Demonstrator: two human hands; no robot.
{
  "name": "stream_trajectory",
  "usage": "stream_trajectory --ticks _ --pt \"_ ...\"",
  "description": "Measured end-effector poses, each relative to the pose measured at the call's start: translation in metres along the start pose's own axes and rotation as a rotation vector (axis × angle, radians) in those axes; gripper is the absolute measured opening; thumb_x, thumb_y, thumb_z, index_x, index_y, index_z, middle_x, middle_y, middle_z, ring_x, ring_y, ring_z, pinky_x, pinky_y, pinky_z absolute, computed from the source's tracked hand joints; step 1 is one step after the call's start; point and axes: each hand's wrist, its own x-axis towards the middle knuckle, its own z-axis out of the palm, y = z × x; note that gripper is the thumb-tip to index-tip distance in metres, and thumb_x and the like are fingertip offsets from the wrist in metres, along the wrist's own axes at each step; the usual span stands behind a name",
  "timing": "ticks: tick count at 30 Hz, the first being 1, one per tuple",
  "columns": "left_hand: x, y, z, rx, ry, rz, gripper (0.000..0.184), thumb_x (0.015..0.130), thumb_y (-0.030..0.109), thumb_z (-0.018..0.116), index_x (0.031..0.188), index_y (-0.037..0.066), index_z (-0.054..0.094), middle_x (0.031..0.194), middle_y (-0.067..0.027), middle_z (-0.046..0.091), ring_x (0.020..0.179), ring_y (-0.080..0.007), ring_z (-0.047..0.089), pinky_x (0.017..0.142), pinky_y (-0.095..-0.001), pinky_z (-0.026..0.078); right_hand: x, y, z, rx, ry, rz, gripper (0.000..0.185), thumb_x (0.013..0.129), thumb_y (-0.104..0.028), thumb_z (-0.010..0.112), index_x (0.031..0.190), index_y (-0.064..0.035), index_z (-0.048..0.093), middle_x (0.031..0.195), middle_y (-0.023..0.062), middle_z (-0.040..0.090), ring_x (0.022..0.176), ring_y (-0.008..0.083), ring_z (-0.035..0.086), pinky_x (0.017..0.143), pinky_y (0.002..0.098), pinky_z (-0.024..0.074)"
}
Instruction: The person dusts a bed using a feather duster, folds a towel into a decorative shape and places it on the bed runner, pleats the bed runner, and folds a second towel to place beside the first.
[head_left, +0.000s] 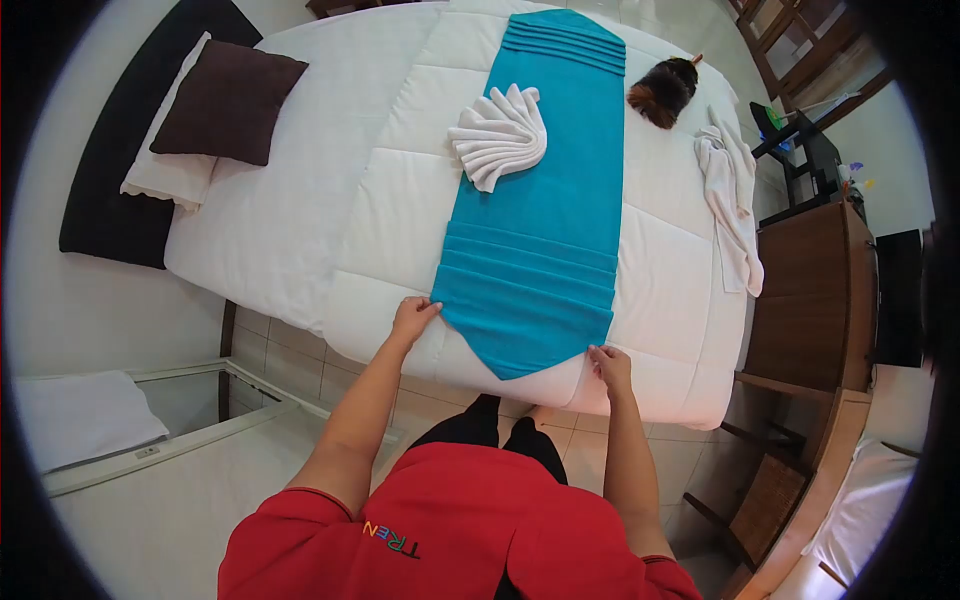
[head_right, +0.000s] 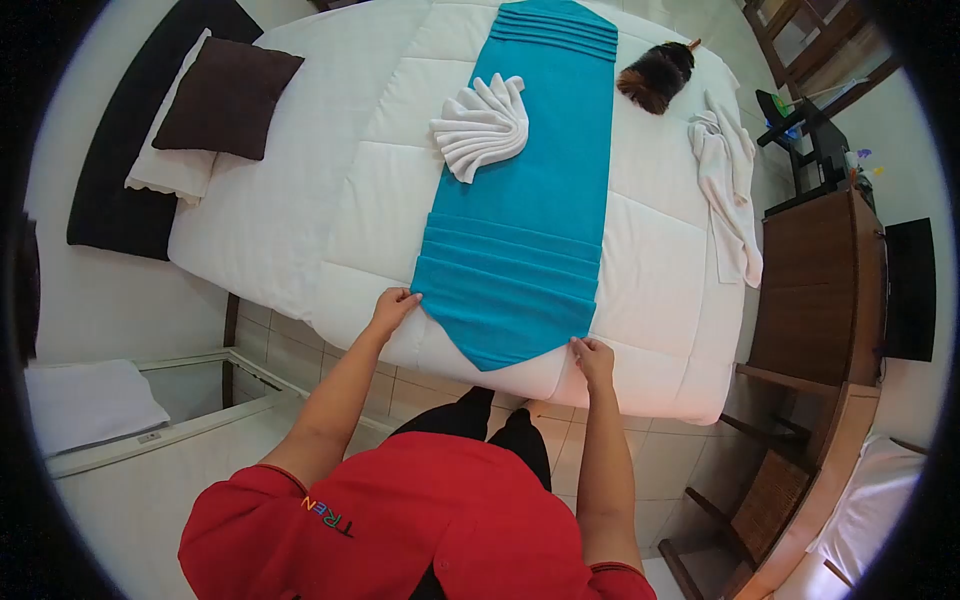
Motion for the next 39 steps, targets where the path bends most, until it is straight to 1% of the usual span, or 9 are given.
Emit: stream_trajectory --ticks 10,16,19,26,29,32,35,37,39 --pt "-0.009 0.02 -0.012 -0.225 -0.103 -0.236 0.027 0.079 0.03 0.07 0.082 0.003 0.066 0.075 -0.0011 0.061 0.068 -0.0097 0.052 0.061 -0.0247 0.042 -0.004 -0.013 -0.005 0.101 -0.072 0.034 0.025 0.08 -0.027 0.068 0.077 -0.0022 0.065 0.065 0.002 0.059 0.05 0.0085 0.049 0.045 0.0218 0.0371" --pt "-0.002 0.016 -0.01 -0.537 -0.093 -0.257 0.032 0.079 0.032 0.072 0.087 0.002 0.065 0.08 -0.0027 0.063 0.072 -0.0112 0.056 0.066 -0.0248 0.045 0.001 -0.015 -0.002 0.283 -0.005 0.038 0.027 0.08 -0.03 0.069 0.081 -0.0034 0.065 0.068 0.001 0.06 0.054 0.0081 0.05 0.047 0.0214 0.0369" --pt "0.003 0.021 0.0 -0.546 0.008 -0.249 0.032 0.077 0.033 0.073 0.084 0.004 0.065 0.076 -0.0012 0.062 0.069 -0.0092 0.054 0.064 -0.0238 0.043 0.006 -0.017 0.003 0.282 0.059 0.015 0.026 0.082 -0.031 0.067 0.077 -0.0066 0.062 0.063 -0.0013 0.055 0.053 0.0071 0.047 0.046 0.021 0.0351" --pt "0.02 0.022 0.016 -0.539 0.131 -0.12 0.028 0.078 0.028 0.073 0.088 0.003 0.064 0.078 -0.0022 0.064 0.071 -0.0102 0.056 0.068 -0.024 0.045 0.01 -0.017 0.008 0.331 0.131 -0.021 0.027 0.081 -0.027 0.069 0.085 -0.0013 0.063 0.067 0.0018 0.059 0.053 0.008 0.049 0.045 0.0212 0.0364" --pt "0.022 0.024 0.017 -0.38 0.182 -0.103 0.027 0.077 0.027 0.073 0.088 0.003 0.064 0.08 -0.003 0.064 0.073 -0.011 0.057 0.07 -0.0242 0.045 0.009 -0.019 0.011 0.32 0.158 -0.057 0.027 0.081 -0.027 0.069 0.085 -0.0008 0.062 0.068 0.0024 0.059 0.053 0.0079 0.049 0.045 0.0213 0.0367" --pt "0.024 0.022 0.022 -0.201 0.276 -0.069 0.036 0.073 0.036 0.075 0.086 0.004 0.064 0.081 -0.0041 0.065 0.075 -0.0137 0.058 0.073 -0.0295 0.043 0.008 -0.02 0.011 0.252 0.216 -0.097 0.027 0.08 -0.026 0.07 0.084 -0.0005 0.06 0.069 0.003 0.06 0.053 0.0084 0.05 0.045 0.0216 0.0382" --pt "0.011 0.032 0.022 0.023 0.337 -0.039 0.039 0.074 0.032 0.075 0.093 0.001 0.06 0.088 -0.0072 0.063 0.08 -0.0156 0.057 0.074 -0.0289 0.046 0.003 -0.024 0.012 0.164 0.285 -0.161 0.027 0.079 -0.024 0.071 0.084 0.0001 0.059 0.068 0.0037 0.059 0.053 0.0091 0.051 0.046 0.0221 0.0409" --pt "0.004 0.026 0.024 0.187 0.448 0.131 0.044 0.073 0.034 0.074 0.098 0.002 0.057 0.09 -0.0076 0.062 0.082 -0.017 0.057 0.075 -0.0309 0.046 0.001 -0.022 0.011 0.134 0.302 -0.203 0.027 0.079 -0.023 0.071 0.084 0.0003 0.058 0.068 0.0041 0.059 0.053 0.0096 0.052 0.047 0.0225 0.0423" --pt "0.001 0.021 0.025 0.15 0.435 0.127 0.045 0.072 0.035 0.074 0.1 0.005 0.056 0.091 -0.0057 0.061 0.081 -0.0171 0.057 0.076 -0.0339 0.044 0.005 -0.013 0.012 0.103 0.307 -0.258 0.028 0.078 -0.022 0.072 0.085 0.0012 0.058 0.068 0.0057 0.059 0.053 0.01 0.053 0.047 0.0229 0.0438"
